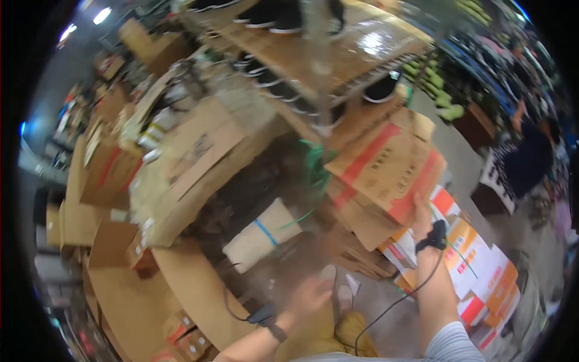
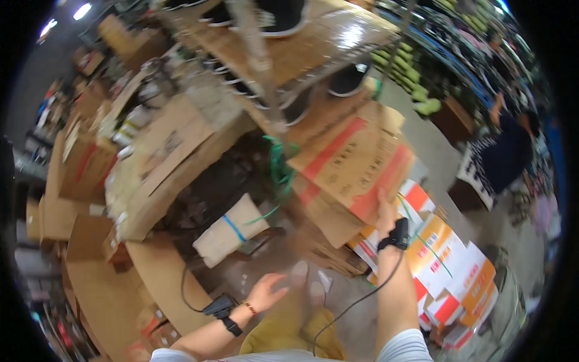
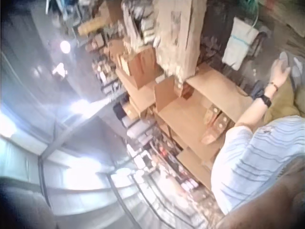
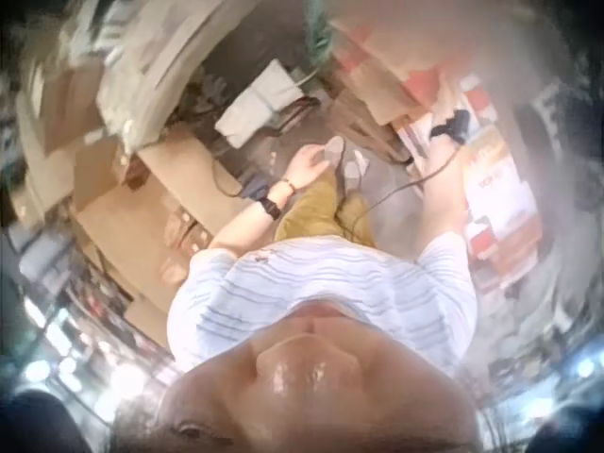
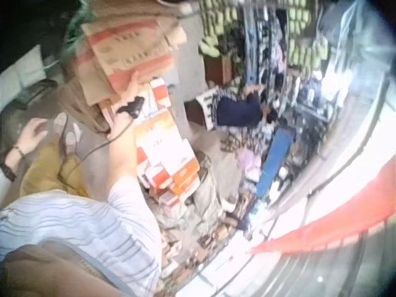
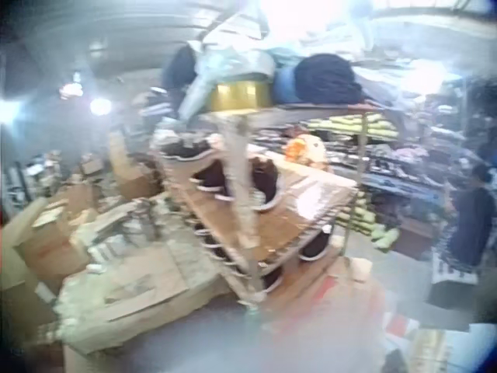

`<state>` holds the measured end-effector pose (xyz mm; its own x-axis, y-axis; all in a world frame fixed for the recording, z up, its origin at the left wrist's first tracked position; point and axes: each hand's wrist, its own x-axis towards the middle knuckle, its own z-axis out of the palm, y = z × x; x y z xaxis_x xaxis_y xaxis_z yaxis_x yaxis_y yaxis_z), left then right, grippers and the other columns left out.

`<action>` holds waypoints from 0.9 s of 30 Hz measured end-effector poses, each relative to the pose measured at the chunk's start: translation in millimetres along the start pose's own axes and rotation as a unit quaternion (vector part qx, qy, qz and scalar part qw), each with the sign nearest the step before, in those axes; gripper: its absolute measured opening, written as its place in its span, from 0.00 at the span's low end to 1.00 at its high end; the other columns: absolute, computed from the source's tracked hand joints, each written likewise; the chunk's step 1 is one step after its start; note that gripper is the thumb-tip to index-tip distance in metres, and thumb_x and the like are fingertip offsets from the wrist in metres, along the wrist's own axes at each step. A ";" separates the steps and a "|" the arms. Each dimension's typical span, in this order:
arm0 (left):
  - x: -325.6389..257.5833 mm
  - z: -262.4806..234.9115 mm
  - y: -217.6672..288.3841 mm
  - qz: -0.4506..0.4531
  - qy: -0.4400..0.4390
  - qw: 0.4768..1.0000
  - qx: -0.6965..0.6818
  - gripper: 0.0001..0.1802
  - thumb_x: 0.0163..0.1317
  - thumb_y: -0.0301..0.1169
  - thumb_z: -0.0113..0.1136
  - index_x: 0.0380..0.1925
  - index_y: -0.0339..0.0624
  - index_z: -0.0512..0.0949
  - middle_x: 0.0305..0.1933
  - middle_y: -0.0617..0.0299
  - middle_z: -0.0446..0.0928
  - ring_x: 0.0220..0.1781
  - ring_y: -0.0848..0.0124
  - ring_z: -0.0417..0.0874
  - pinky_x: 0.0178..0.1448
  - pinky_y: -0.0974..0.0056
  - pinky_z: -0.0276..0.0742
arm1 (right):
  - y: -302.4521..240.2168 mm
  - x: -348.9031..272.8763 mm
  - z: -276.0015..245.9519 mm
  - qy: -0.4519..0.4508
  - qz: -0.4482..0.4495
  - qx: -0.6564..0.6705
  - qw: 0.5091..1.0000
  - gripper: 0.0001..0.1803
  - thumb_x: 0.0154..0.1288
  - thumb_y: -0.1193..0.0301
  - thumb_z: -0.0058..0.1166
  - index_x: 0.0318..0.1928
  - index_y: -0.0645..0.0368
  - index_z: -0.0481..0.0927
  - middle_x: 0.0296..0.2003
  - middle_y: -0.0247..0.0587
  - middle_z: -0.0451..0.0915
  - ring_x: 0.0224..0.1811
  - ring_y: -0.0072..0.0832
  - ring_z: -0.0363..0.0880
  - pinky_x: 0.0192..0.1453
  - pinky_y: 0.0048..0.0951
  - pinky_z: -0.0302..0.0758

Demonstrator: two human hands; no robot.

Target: The recorder assembles a large cardboard box, tapes it, and fills it with smaller shoeboxes containing finished shoes from an assembly line.

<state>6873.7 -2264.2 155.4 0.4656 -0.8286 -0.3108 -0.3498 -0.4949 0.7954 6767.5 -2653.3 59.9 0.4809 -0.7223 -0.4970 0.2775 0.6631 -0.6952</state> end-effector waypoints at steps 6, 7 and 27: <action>-15.9 3.4 25.5 0.011 0.056 0.994 -0.089 0.23 0.55 0.40 0.56 0.48 0.38 0.71 0.51 0.49 0.69 0.55 0.58 0.68 0.58 0.61 0.63 | -46.2 -89.2 -26.5 0.033 -0.119 -0.090 0.988 0.23 0.62 0.64 0.48 0.54 0.61 0.60 0.41 0.47 0.73 0.35 0.44 0.78 0.37 0.46 0.77; -15.8 -1.0 24.6 -0.023 0.070 0.992 -0.106 0.25 0.54 0.40 0.57 0.48 0.37 0.70 0.52 0.50 0.69 0.56 0.59 0.68 0.59 0.61 0.62 | -48.1 -118.9 -36.4 0.027 -0.086 -0.101 0.991 0.24 0.63 0.64 0.47 0.55 0.60 0.59 0.41 0.48 0.73 0.34 0.43 0.78 0.34 0.45 0.78; -196.7 -106.7 10.5 -0.060 0.143 0.810 -0.565 0.25 0.42 0.28 0.59 0.44 0.29 0.70 0.41 0.53 0.76 0.39 0.64 0.80 0.41 0.63 0.78 | 49.3 -308.6 36.4 -0.285 -0.024 -0.383 0.878 0.21 0.59 0.68 0.51 0.51 0.65 0.68 0.48 0.40 0.72 0.50 0.26 0.70 0.55 0.26 0.65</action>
<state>6865.2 -2078.4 280.4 0.6668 -0.6177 -0.4170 0.6047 0.1214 0.7872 6663.1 -2390.6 197.9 0.8827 -0.3858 -0.2684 -0.2274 0.1493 -0.9623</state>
